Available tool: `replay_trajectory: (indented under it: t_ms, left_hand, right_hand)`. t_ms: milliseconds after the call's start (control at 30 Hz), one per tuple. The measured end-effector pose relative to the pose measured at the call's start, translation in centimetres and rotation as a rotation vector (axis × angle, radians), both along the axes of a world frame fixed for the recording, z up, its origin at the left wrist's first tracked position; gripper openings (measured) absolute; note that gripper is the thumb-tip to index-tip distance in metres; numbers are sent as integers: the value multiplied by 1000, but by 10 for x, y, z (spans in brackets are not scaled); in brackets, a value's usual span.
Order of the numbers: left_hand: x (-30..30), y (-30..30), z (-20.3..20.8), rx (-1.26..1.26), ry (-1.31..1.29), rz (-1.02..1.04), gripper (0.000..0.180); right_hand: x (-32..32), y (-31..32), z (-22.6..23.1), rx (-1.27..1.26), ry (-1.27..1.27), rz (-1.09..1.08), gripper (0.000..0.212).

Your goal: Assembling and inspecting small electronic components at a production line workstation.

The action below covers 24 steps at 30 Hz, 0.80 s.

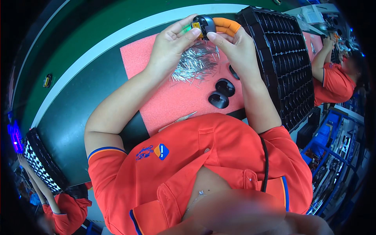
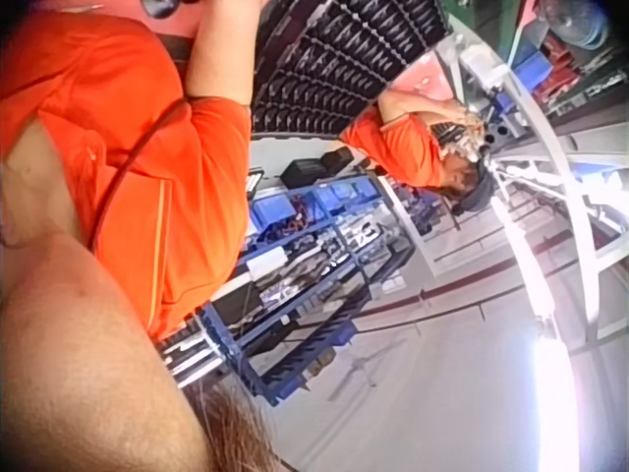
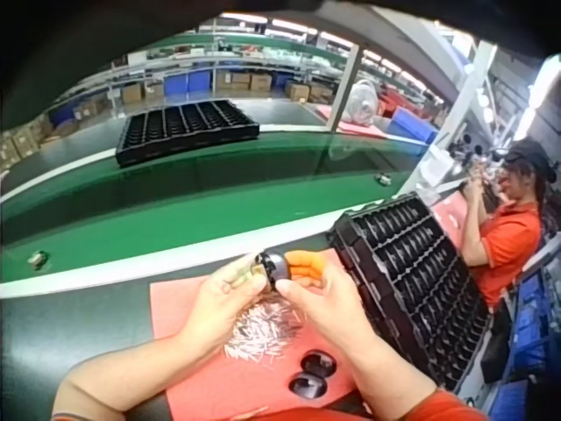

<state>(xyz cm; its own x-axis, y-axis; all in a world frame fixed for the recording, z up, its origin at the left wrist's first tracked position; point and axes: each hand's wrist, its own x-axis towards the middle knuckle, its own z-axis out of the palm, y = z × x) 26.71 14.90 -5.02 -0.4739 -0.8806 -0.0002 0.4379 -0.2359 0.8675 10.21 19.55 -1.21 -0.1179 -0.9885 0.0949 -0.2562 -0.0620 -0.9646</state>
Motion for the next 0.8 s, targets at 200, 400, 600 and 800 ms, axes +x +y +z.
replay_trajectory:
  t_ms: [200, 400, 600, 800]
  left_hand:
    - [0, 0, 5, -31, -29, 11, 49]
    - [-1, 0, 4, -24, -13, 61, 47]
    - [0, 1, 2, -50, -2, 77, 43]
    - [0, 1, -2, -14, -5, 111, 43]
  right_hand:
    - [-2, -1, -9, -93, 30, -47, 41]
    - [-1, 3, -1, -388, 708, -188, 45]
    - [1, 2, -7, -579, 979, -252, 42]
    - [1, -1, -8, -583, 1043, -237, 43]
